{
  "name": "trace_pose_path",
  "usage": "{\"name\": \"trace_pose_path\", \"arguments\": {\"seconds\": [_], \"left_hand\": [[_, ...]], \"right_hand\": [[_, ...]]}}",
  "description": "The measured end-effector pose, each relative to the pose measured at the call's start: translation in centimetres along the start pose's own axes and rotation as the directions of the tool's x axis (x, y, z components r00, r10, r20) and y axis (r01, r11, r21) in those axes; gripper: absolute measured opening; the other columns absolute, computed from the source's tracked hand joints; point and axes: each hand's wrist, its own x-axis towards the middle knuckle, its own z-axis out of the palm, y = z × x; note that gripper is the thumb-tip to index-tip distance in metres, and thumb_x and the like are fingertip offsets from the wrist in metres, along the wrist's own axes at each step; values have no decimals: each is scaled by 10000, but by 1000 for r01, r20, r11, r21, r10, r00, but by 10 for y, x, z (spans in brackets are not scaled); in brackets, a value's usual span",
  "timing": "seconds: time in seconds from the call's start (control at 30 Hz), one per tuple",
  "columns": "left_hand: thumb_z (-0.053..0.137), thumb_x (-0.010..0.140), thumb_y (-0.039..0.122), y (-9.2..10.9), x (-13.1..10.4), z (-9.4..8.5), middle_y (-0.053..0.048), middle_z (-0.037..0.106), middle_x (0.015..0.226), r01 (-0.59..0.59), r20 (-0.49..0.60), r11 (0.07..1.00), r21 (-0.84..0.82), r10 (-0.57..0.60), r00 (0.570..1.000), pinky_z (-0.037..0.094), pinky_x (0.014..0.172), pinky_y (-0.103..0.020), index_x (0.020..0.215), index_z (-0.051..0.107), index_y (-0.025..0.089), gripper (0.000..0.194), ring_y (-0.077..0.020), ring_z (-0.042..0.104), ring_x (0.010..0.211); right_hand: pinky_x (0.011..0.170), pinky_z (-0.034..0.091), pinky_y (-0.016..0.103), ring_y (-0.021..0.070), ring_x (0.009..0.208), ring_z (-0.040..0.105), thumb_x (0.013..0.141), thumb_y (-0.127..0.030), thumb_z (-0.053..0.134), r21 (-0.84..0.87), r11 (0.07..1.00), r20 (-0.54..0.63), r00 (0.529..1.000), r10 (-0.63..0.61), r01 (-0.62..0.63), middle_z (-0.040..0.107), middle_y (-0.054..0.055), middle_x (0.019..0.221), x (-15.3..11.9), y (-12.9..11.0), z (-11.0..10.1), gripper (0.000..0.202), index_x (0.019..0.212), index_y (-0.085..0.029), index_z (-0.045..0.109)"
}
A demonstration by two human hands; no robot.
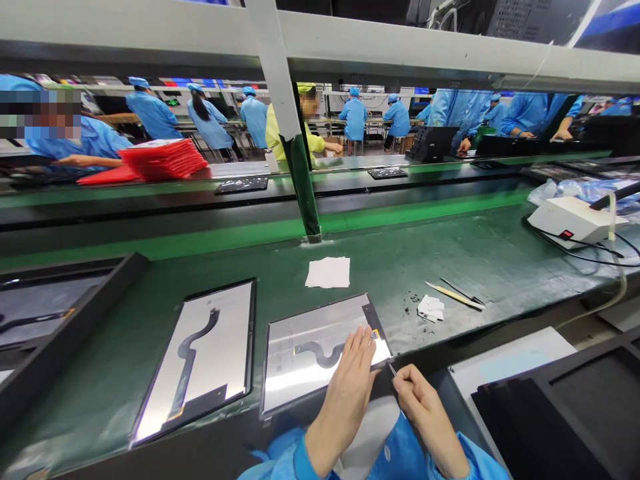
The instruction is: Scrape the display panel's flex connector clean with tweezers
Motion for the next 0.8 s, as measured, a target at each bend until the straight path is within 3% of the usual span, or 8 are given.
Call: {"name": "trace_pose_path", "arguments": {"seconds": [0.13, 0.33, 0.8], "left_hand": [[410, 963, 37, 0, 1, -2, -202, 451, 1507, -6, 13, 1000, 1, 6, 1000, 477, 1087, -516, 1468, 356, 109, 513, -301, 319, 1446], [411, 957, 27, 0, 1, -3, -218, 452, 1501, -12, 21, 1000, 10, 12, 1000, 476, 1088, -512, 1446, 363, 87, 495, -304, 298, 1452], [407, 963, 32, 0, 2, -3, -241, 478, 1474, -28, 23, 999, 29, 27, 999, 493, 1068, -520, 1406, 402, 58, 444, -317, 342, 1434]], "right_hand": [[414, 151, 223, 61, 431, 242, 790, -761, 581, 9, 1000, 32, 999, 14, -14, 430, -69, 562, 0, -7, -3, 564, 772, -197, 576], [399, 122, 205, 44, 413, 208, 770, -740, 633, 101, 991, 55, 995, 83, -88, 329, -102, 533, 2, -6, -8, 556, 792, -184, 609], [389, 100, 174, 6, 405, 168, 736, -711, 708, 261, 948, 83, 983, 166, -182, 351, -110, 532, 3, -6, -12, 558, 810, -163, 632]]}}
